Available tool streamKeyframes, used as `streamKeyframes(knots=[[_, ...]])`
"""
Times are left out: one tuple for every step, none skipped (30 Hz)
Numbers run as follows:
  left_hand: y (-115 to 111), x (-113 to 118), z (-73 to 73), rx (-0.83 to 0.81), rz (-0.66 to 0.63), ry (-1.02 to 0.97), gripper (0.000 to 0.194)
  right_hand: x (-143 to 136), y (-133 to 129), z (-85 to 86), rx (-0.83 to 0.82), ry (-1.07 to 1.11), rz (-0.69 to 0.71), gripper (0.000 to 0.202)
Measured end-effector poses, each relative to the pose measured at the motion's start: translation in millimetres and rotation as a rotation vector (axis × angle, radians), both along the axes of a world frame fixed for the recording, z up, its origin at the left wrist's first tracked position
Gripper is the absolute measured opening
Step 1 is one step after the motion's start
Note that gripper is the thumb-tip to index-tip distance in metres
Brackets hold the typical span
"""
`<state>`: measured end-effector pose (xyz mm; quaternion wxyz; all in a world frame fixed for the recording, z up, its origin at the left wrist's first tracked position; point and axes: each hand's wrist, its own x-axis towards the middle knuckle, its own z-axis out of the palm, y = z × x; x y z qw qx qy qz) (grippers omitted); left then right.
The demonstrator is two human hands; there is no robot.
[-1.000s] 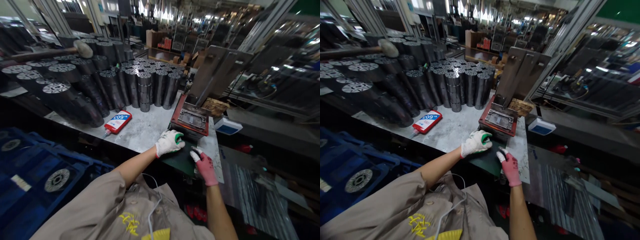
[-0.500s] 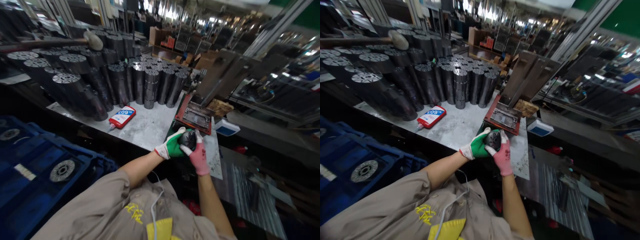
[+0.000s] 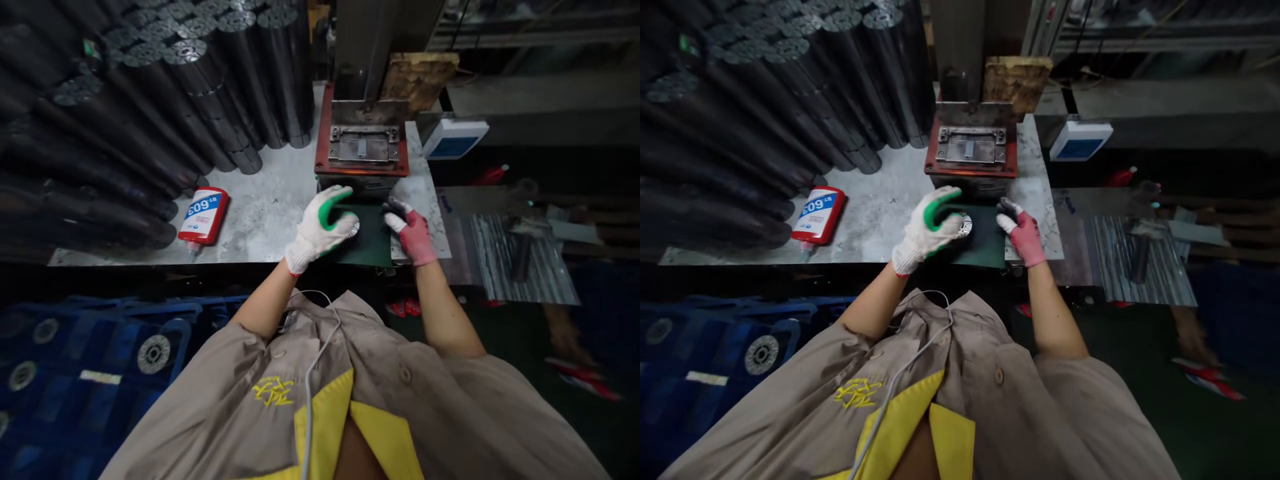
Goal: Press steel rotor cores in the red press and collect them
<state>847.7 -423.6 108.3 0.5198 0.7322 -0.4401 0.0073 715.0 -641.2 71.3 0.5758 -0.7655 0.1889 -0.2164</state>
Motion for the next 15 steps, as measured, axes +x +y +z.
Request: streamKeyframes(knots=[[-6,-4,-3.3,0.118,-0.039,-0.08,0.056,-2,0,-3.3,0.017,-0.032,-0.057,0.061],[-12,-8,-7.2,0.233,-0.057,-0.149,0.056,-3,0,-6.0,0.007,-0.05,-0.084,0.057],[-17,-11,-11.2,0.33,-0.058,-0.202,0.056,-3,2,-8.1,-0.027,-0.054,-0.087,0.053],[-21,-12,-14.4,0.398,-0.049,-0.239,0.056,-3,5,-9.2,-0.075,-0.047,-0.073,0.049],[-23,-12,-16.1,0.434,-0.04,-0.261,0.054,-2,7,-9.6,-0.123,-0.037,-0.052,0.045],[-24,-11,-15.6,0.444,-0.036,-0.269,0.053,-1,8,-9.3,-0.162,-0.031,-0.038,0.043],[-23,-10,-12.5,0.434,-0.034,-0.269,0.052,-1,10,-8.5,-0.189,-0.03,-0.029,0.042],[-22,-7,-6.6,0.412,-0.028,-0.27,0.051,-1,10,-7.6,-0.205,-0.033,-0.024,0.041],[-19,-5,1.6,0.38,-0.017,-0.278,0.05,-1,10,-6.7,-0.215,-0.037,-0.024,0.041],[-17,-4,11.2,0.342,-0.002,-0.296,0.05,-2,10,-5.9,-0.224,-0.039,-0.024,0.041],[-15,-3,20.8,0.301,0.014,-0.324,0.052,-3,10,-5.5,-0.236,-0.038,-0.024,0.041],[-13,-2,29.0,0.266,0.028,-0.358,0.054,-4,10,-5.3,-0.25,-0.034,-0.024,0.041],[-13,-2,34.3,0.245,0.039,-0.391,0.057,-4,10,-5.3,-0.263,-0.026,-0.025,0.04],[-14,-2,35.6,0.242,0.04,-0.416,0.059,-5,10,-5.5,-0.272,-0.016,-0.026,0.04],[-16,-2,32.5,0.255,0.029,-0.431,0.061,-5,10,-5.7,-0.279,-0.009,-0.028,0.039]])
